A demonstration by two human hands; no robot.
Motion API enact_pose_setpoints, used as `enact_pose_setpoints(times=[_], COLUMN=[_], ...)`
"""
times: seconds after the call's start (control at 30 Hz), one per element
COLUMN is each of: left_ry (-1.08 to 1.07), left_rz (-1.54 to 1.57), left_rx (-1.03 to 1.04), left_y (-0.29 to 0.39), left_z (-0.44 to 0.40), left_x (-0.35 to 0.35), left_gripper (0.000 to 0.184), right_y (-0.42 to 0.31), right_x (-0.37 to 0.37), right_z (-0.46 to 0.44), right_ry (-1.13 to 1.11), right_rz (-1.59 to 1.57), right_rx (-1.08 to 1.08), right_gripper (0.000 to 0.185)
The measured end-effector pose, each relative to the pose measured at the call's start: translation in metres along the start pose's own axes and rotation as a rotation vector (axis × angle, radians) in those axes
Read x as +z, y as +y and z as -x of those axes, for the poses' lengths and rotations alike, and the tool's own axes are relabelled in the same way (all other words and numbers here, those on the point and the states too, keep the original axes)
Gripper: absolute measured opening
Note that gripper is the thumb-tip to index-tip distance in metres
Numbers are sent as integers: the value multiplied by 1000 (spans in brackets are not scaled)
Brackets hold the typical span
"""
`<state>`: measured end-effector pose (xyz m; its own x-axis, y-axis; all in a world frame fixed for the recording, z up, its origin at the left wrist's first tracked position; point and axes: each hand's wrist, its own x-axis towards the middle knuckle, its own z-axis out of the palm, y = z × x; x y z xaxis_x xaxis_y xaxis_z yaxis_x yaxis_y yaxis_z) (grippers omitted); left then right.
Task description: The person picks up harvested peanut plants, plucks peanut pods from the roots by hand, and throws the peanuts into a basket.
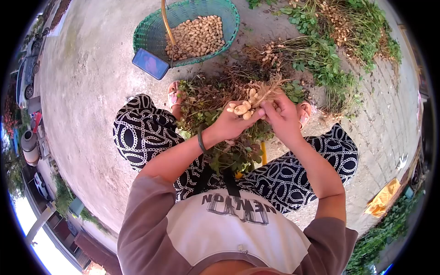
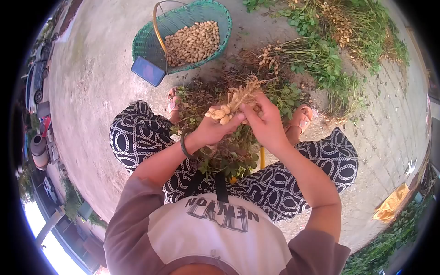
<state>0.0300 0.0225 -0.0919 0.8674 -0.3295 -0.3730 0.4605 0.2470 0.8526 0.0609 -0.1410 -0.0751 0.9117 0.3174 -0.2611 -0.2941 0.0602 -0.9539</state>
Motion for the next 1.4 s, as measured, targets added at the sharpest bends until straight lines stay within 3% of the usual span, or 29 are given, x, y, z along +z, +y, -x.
enact_pose_setpoints(times=[0.07,0.13,0.23,0.4,0.5,0.63,0.9,1.0,1.1,1.23,1.3,1.33,1.4], left_ry=[-14,-47,-131,-116,-113,-285,-286,-301,-272,-112,-68,-48,-132], left_rz=[84,118,230,40,36,321,133,135,62,17,-286,-437,-544], left_rx=[-32,-31,-45,-33,-71,-141,-85,-120,-152,-149,138,282,319], left_y=[3,5,8,16,15,17,17,12,5,2,0,-1,10], left_z=[1,5,10,12,15,14,10,11,12,10,8,7,11], left_x=[1,-1,-7,-13,-20,-20,-14,-18,-19,-14,-5,-2,0], left_gripper=[22,21,19,25,26,29,24,24,23,24,25,25,26], right_y=[-4,-21,-22,-28,-12,-18,-14,-18,-24,-20,-18,-14,-4], right_x=[2,-2,-32,-31,-37,-26,-22,-14,-21,-20,-24,-23,-21], right_z=[0,0,-16,-16,-17,-11,-8,-8,-9,-5,-5,-6,-9], right_ry=[34,11,125,-135,-109,-193,-244,-144,-281,-209,-200,-127,21], right_rz=[31,-315,-580,-776,-485,-236,91,-154,-238,-126,-133,24,336], right_rx=[-13,309,255,251,369,473,-51,128,369,393,437,281,-34], right_gripper=[13,10,12,22,26,29,16,22,22,19,17,17,16])
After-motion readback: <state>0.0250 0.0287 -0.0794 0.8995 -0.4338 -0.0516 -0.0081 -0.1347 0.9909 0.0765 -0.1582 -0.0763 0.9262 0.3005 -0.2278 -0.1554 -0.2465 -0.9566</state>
